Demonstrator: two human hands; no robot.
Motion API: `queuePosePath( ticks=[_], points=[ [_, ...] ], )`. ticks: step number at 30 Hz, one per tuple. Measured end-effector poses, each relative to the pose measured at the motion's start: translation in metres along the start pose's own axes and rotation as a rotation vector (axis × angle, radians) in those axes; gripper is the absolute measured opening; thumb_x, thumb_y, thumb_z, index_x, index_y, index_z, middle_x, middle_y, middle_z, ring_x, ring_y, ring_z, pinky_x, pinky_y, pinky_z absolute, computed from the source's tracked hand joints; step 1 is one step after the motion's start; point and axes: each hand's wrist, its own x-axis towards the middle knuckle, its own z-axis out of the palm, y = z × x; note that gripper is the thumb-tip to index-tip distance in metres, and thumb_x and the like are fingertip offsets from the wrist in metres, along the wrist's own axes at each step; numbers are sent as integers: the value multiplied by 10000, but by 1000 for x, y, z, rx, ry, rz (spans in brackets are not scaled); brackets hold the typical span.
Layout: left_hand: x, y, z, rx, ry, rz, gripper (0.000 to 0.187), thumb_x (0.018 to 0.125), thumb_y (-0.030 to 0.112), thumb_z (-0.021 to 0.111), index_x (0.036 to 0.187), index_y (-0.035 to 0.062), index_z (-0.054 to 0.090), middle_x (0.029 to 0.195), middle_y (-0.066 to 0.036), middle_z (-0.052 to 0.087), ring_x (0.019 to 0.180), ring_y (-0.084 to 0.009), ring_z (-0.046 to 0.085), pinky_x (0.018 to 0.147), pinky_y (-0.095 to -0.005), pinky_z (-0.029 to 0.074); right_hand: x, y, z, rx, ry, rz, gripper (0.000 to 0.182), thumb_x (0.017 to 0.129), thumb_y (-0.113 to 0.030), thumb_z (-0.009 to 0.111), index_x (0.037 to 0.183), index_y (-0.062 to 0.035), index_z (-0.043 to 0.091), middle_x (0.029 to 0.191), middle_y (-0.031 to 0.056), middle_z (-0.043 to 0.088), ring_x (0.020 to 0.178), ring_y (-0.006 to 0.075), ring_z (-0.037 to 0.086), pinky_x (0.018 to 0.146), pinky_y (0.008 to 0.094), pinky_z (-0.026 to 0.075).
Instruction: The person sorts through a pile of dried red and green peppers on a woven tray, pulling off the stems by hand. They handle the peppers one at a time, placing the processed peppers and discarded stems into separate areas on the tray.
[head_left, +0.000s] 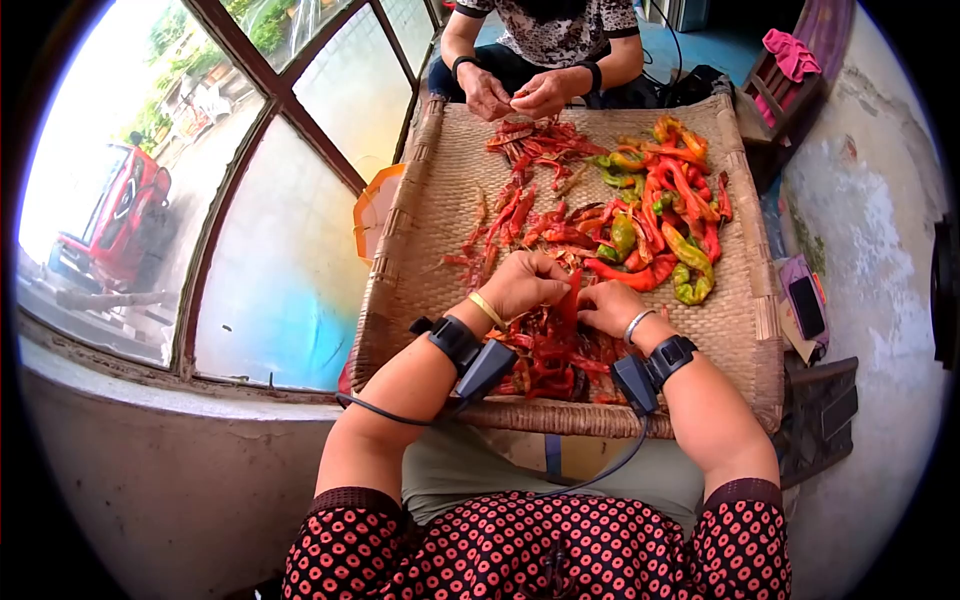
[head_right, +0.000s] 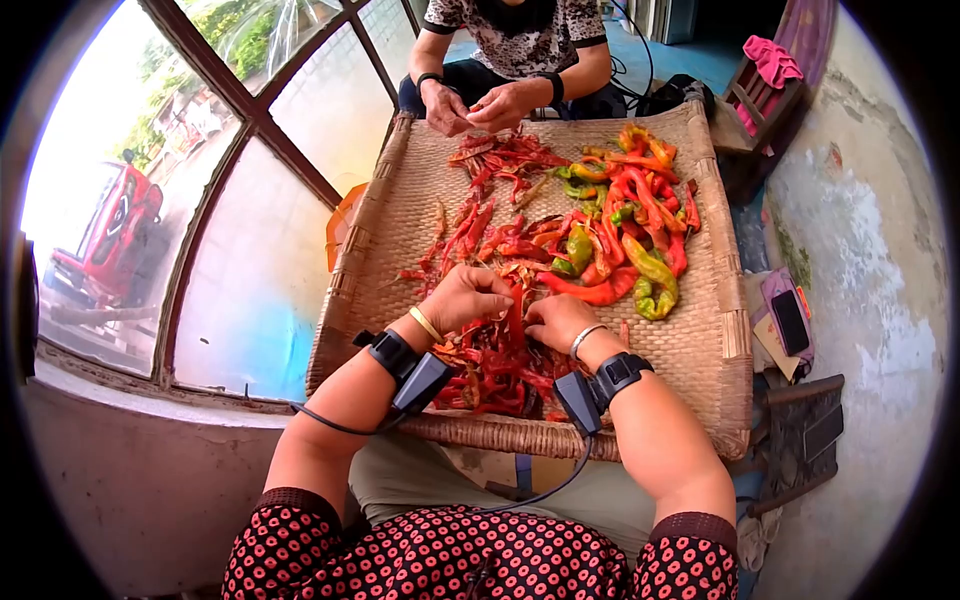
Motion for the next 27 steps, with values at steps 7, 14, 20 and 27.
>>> queuePosePath(
  ticks=[7, 14, 20, 27],
  points=[
    [-2, 9, -7, -213, 189, 136, 17, 803, 42, 565, 801, 25, 566, 670, 9, 560, 563, -65, 531, 516, -231, 472, -1, -5, -7, -157, -160, 34, 203, 709, -262, 630, 835, -103, 615, 820, 109, 616, 839, 287, 574, 714, 404, 444],
    [-18, 32, -33, -349, 362, 342, 21, 753, -30, 571, 768, -16, 575, 861, -47, 557, 605, -68, 519, 517, -202, 443, 0, -1, -6, -112, -173, 33, 176, 715, -244, 625, 822, -104, 614, 818, 99, 617, 815, 283, 574, 703, 396, 444],
    [-25, 36, -49, -440, 385, 344, 22, 814, 58, 515, 809, 42, 529, 639, -19, 553, 515, -80, 522, 474, -190, 431, 4, 2, 0, 206, 42, -41, 183, 722, -222, 619, 843, -85, 612, 805, 93, 614, 790, 253, 580, 694, 364, 457],
    [-28, 51, -58, -175, 817, 687, 35, 851, 31, 494, 874, 22, 518, 751, -31, 582, 642, -76, 563, 576, -189, 460, 4, 4, 3, 262, 184, -177, 210, 727, -187, 618, 884, -49, 607, 825, 107, 603, 766, 255, 580, 695, 350, 464]
  ],
)
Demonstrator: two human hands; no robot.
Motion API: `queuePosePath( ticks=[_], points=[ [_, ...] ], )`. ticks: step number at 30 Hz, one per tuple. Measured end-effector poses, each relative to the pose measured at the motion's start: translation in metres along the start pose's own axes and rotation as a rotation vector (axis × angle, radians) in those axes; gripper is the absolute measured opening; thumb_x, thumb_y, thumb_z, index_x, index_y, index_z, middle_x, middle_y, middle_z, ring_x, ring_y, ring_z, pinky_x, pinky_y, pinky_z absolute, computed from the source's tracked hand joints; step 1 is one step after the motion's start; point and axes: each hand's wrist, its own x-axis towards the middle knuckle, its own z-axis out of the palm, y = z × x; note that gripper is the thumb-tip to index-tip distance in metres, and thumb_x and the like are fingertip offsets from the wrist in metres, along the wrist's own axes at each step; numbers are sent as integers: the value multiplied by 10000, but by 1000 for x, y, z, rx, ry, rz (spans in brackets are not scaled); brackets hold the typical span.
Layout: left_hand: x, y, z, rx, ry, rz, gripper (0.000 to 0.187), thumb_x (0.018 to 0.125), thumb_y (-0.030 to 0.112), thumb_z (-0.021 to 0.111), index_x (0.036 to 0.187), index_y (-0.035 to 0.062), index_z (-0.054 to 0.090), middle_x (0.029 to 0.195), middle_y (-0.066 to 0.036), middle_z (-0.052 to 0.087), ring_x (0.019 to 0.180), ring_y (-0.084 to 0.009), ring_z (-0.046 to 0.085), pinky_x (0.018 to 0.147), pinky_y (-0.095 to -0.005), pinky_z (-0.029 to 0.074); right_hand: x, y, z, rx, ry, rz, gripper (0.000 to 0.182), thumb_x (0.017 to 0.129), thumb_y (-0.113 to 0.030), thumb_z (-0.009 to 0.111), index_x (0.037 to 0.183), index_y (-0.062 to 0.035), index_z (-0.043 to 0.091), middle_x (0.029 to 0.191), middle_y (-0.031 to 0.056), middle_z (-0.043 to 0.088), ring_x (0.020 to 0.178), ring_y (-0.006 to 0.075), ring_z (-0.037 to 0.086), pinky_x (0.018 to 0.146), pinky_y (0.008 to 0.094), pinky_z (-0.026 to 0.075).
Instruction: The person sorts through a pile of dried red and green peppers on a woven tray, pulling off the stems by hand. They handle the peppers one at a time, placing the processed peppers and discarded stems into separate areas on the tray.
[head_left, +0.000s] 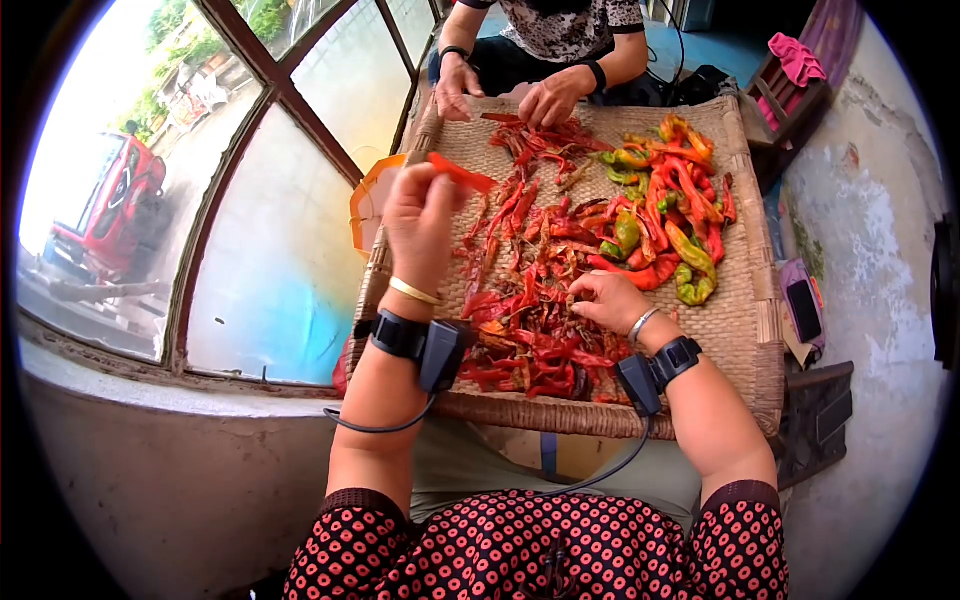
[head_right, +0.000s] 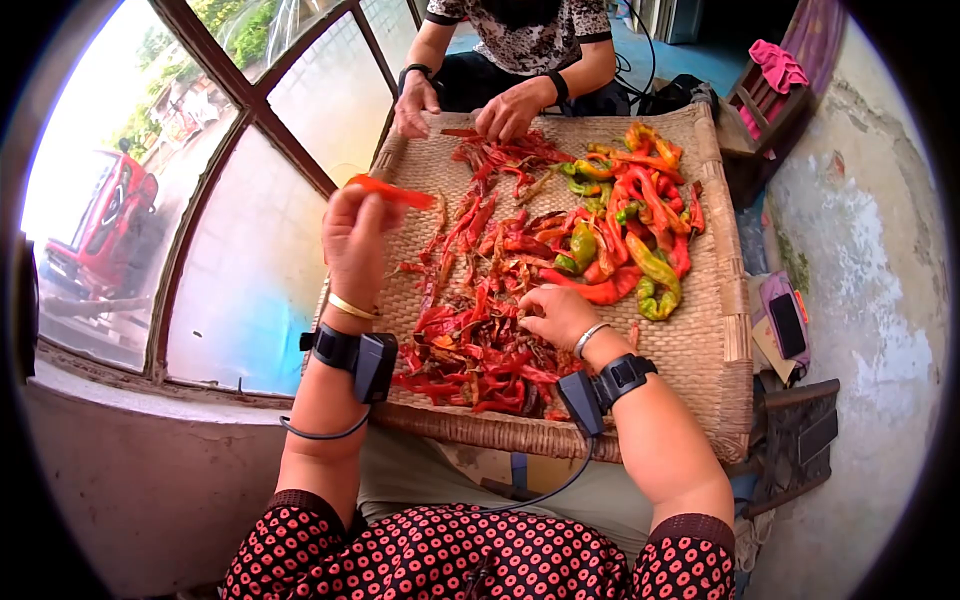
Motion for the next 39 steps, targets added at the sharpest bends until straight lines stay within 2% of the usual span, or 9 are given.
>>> queuePosePath(
  ticks=[4, 9, 11, 15, 18, 25, 30, 35, 39],
  points=[
    [31, -3, -38, 226, 241, 278, 79, 847, 14, 498, 910, 8, 544, 834, -40, 594, 769, -93, 569, 706, -209, 463, 1, -2, -5, -91, -47, 77, 208, 732, -190, 612, 884, -48, 607, 842, 117, 603, 791, 266, 579, 711, 354, 463],
    [39, -38, -68, 1012, 267, 189, 280, 733, 114, 604, 980, -8, 558, 813, -106, 606, 735, -251, 598, 691, -294, 478, 0, -9, -8, -151, -48, 81, 208, 745, -187, 591, 900, -50, 605, 851, 128, 610, 802, 271, 582, 722, 370, 461],
    [27, -34, -52, 851, -142, 95, 229, 737, 104, 594, 953, 29, 585, 784, -100, 611, 727, -251, 598, 663, -306, 476, 0, -7, -8, -159, -48, 85, 227, 748, -181, 594, 934, -50, 596, 823, 119, 606, 766, 253, 581, 696, 354, 462],
    [-12, -31, -12, 1226, -1084, -170, 226, 733, 254, 594, 849, 63, 623, 753, -131, 615, 686, -290, 577, 640, -375, 460, -1, -15, -11, -56, -163, 90, 334, 762, -156, 582, 1085, -83, 538, 808, 122, 602, 752, 252, 579, 688, 350, 461],
    [-33, -37, 5, 1130, -1326, -266, 226, 725, 260, 608, 834, 62, 623, 743, -129, 611, 713, -285, 584, 651, -374, 457, -2, -21, -11, -197, -267, 128, 414, 771, -129, 560, 1176, -122, 473, 828, 138, 603, 780, 277, 576, 715, 368, 456],
    [-46, -48, 20, 1030, -1321, -170, 222, 720, 235, 619, 855, 59, 616, 738, -126, 614, 687, -281, 584, 643, -357, 460, 0, -3, -8, -358, -118, 72, 239, 743, -158, 577, 971, -87, 576, 831, 152, 609, 809, 305, 581, 700, 387, 460],
    [-45, -29, 34, 707, -879, -111, 270, 715, 137, 659, 964, 50, 605, 750, -79, 618, 621, -158, 580, 580, -276, 458, 2, -9, -10, 66, 56, 126, 230, 728, -206, 617, 888, -41, 595, 811, 123, 622, 751, 277, 596, 676, 358, 463],
    [-49, -30, 37, 337, -815, -333, 251, 790, 69, 602, 1031, 8, 568, 828, -28, 619, 716, -72, 568, 660, -219, 480, -3, -36, -21, 644, -62, 212, 168, 806, -174, 575, 866, -19, 591, 679, 33, 583, 576, 95, 554, 502, 219, 438],
    [-48, -25, 37, 115, -808, -492, 207, 804, 43, 584, 1006, 4, 564, 825, -16, 600, 757, -75, 563, 703, -215, 479, -5, -42, -25, 680, -101, 195, 143, 837, -151, 539, 856, -18, 589, 673, 4, 554, 552, 38, 516, 463, 166, 403]
  ],
)
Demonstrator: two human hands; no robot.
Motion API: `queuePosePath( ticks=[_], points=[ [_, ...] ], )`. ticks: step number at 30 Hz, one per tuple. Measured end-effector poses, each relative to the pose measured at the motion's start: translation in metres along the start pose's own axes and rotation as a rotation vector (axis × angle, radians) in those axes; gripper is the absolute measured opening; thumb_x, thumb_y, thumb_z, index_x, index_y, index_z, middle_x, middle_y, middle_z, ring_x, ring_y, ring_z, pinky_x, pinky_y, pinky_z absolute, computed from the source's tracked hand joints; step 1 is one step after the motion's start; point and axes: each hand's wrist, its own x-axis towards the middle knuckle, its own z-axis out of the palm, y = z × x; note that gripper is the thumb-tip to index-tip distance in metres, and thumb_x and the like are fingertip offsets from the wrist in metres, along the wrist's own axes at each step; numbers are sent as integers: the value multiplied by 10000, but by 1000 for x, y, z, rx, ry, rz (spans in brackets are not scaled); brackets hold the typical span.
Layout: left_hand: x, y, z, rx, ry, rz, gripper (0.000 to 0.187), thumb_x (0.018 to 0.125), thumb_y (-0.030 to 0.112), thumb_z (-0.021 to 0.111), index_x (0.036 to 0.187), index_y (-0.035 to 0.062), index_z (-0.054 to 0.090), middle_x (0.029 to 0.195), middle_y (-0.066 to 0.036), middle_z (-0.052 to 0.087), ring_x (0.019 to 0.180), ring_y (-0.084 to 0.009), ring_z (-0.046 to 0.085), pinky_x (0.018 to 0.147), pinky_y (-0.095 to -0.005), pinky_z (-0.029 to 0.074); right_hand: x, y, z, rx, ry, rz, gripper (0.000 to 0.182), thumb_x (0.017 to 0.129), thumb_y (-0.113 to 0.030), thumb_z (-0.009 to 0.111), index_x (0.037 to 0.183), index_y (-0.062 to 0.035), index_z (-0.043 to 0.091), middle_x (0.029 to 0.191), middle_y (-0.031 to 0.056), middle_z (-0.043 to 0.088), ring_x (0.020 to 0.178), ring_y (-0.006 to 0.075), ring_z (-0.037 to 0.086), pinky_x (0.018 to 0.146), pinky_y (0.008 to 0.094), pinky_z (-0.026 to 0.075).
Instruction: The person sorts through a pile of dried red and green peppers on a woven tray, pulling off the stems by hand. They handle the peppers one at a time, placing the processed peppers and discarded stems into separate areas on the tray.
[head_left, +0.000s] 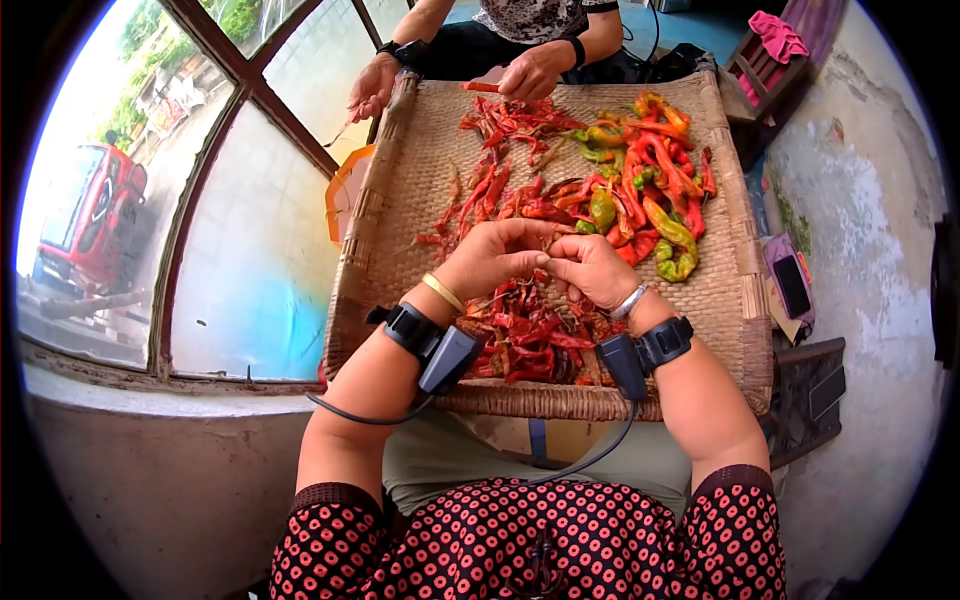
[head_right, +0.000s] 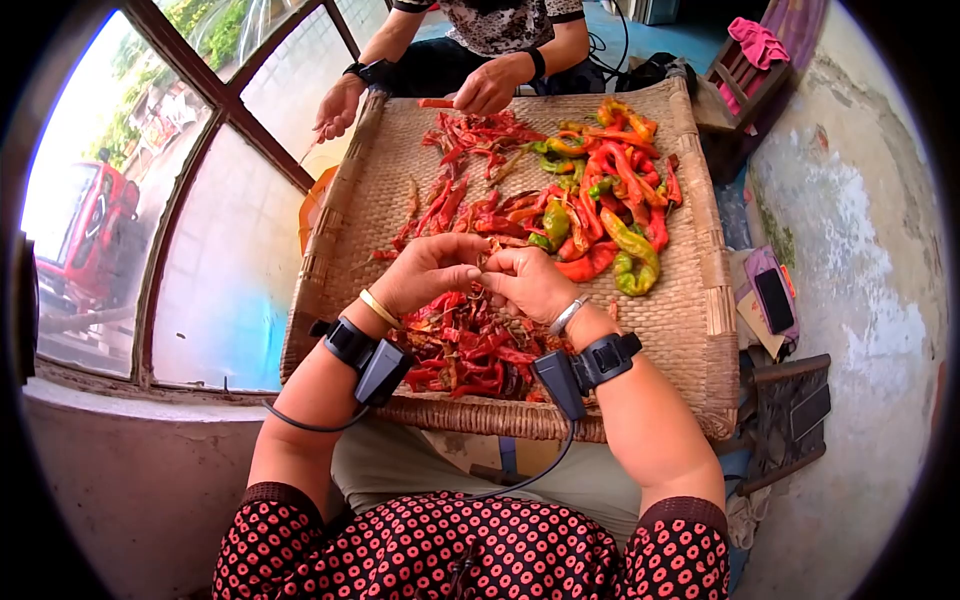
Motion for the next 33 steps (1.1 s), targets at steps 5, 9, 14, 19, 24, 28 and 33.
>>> queuePosePath(
  ticks=[5, 9, 14, 19, 24, 28, 33],
  points=[
    [2, -5, -5, 69, 61, -8, 94, 797, 36, 593, 883, 9, 567, 768, 2, 580, 711, -56, 542, 645, -203, 466, 3, 7, 6, 64, 20, -113, 169, 818, -156, 554, 922, -26, 586, 676, 27, 568, 548, 112, 536, 513, 228, 443],
    [1, 0, -16, 119, 258, 53, 48, 781, 16, 606, 816, 12, 575, 710, 10, 566, 650, -47, 519, 588, -184, 440, 11, 20, -2, -545, 161, -287, 227, 783, -166, 576, 990, -73, 584, 801, 81, 567, 718, 216, 562, 650, 307, 463],
    [-7, 28, -43, 643, 839, 572, 66, 748, -8, 625, 803, 17, 599, 777, -19, 581, 677, -61, 525, 577, -190, 440, 9, 34, -7, -982, -101, -59, 300, 738, -190, 618, 1025, -110, 588, 1030, 108, 450, 1027, 269, 430, 861, 373, 383],
    [-23, 47, -86, 705, 1298, 783, 71, 747, -11, 624, 811, 2, 596, 875, -49, 579, 696, -83, 542, 610, -192, 455, 10, 31, -7, -1085, -131, -53, 330, 730, -169, 624, 1040, -67, 576, 1027, 98, 442, 1003, 262, 435, 855, 368, 390],
    [-26, -8, -145, 1105, 1302, 281, 201, 716, 30, 609, 916, 33, 595, 969, -121, 574, 766, -242, 600, 656, -298, 489, 11, 27, -4, -1052, -89, -8, 306, 735, -172, 617, 1006, -33, 586, 991, 107, 478, 966, 265, 468, 832, 359, 403],
    [-10, 6, -97, 767, 887, 351, 162, 722, 87, 625, 876, 36, 610, 880, -120, 603, 766, -234, 600, 701, -320, 482, 13, 38, -8, -1013, -32, -85, 277, 725, -186, 630, 952, -29, 606, 930, 116, 517, 900, 277, 513, 802, 354, 418],
    [4, -6, -29, 709, 256, 437, 208, 692, 34, 634, 899, 37, 613, 846, -117, 606, 738, -230, 600, 665, -306, 490, 16, 40, -8, -745, 60, -192, 185, 714, -155, 634, 847, -27, 641, 831, 106, 571, 796, 257, 563, 726, 347, 449]
  ],
)
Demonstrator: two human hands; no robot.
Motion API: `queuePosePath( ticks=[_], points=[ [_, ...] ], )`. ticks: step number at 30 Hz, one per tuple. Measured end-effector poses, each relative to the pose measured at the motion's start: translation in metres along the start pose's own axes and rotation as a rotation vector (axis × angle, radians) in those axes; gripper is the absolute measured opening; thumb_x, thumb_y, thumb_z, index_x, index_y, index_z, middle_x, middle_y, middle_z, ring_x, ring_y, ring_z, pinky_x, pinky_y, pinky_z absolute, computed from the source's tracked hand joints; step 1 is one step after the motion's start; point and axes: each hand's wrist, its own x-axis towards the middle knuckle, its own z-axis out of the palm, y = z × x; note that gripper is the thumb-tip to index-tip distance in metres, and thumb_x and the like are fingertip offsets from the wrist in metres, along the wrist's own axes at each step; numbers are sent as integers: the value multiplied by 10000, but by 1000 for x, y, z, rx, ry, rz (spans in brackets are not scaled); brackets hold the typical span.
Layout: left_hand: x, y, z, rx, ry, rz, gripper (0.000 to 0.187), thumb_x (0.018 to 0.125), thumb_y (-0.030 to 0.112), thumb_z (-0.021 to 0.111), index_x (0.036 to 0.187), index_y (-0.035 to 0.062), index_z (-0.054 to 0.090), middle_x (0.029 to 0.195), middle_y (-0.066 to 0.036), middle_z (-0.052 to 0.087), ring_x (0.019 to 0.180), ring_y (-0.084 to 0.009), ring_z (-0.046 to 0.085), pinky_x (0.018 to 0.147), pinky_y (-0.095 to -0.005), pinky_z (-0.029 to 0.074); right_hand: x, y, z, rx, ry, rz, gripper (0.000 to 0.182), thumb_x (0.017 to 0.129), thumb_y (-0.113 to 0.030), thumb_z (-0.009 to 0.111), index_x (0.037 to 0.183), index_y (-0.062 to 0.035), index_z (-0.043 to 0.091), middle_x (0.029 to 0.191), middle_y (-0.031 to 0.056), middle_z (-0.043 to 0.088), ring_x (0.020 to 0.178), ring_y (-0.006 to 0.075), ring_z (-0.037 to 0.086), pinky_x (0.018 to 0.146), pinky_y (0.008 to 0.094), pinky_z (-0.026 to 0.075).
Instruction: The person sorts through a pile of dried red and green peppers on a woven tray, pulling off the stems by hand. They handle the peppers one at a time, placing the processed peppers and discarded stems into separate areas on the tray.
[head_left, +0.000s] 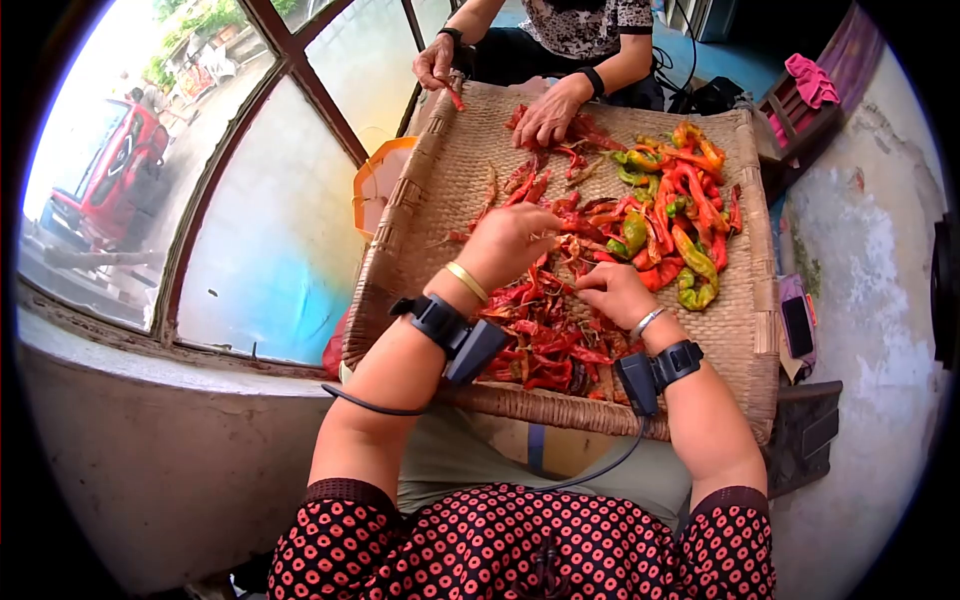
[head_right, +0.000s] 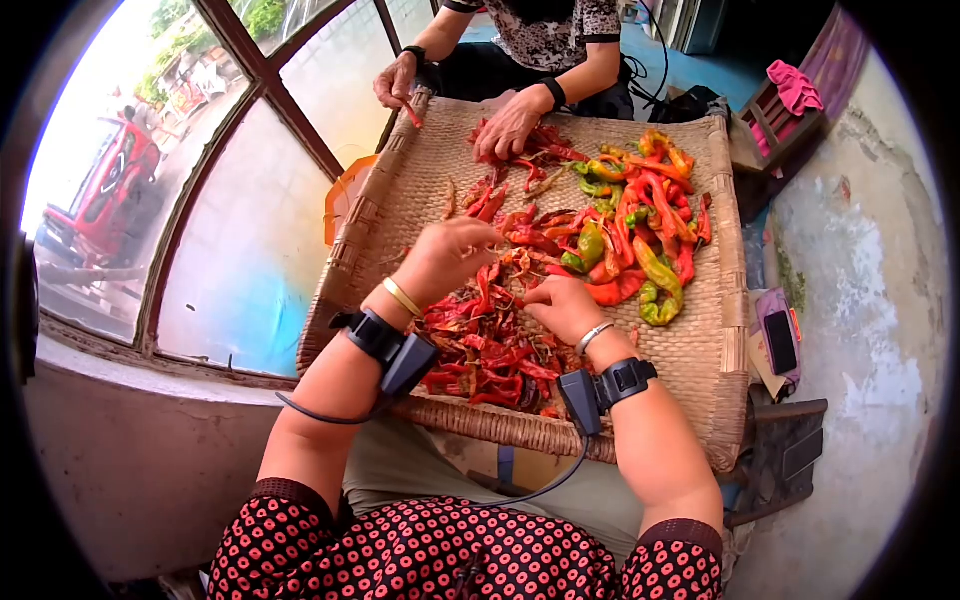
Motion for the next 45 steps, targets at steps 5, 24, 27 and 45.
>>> queuePosePath(
  ticks=[5, 24, 27, 45],
  points=[
    [-6, 4, 22, -66, -218, 33, 292, 677, 59, 640, 965, 37, 600, 950, -134, 597, 873, -282, 577, 763, -352, 468, -1, -17, -5, 456, 112, 110, 127, 729, -77, 604, 836, -18, 640, 803, 50, 608, 740, 134, 584, 670, 263, 462],
    [-8, 4, -13, -203, -663, -285, 195, 703, 167, 661, 857, 50, 643, 736, -85, 630, 658, -182, 591, 603, -292, 464, -7, -38, -17, 658, -172, 384, 192, 815, -108, 544, 980, -13, 567, 786, 42, 594, 673, 111, 578, 578, 234, 486],
    [-11, 7, -23, -188, -1083, -544, 142, 734, 148, 641, 842, 56, 652, 702, -40, 629, 629, -111, 566, 557, -257, 450, -15, -42, -21, 496, -637, 389, 316, 821, -223, 546, 1047, -2, 549, 776, 72, 604, 635, 141, 600, 531, 243, 484],
    [-19, -37, 19, 135, -473, -161, 128, 725, 155, 616, 781, 41, 626, 704, -94, 597, 670, -229, 584, 614, -320, 460, -4, -11, 0, 43, -145, 17, 460, 729, -281, 605, 1116, -46, 523, 1036, 174, 570, 986, 299, 532, 854, 352, 416]
  ],
)
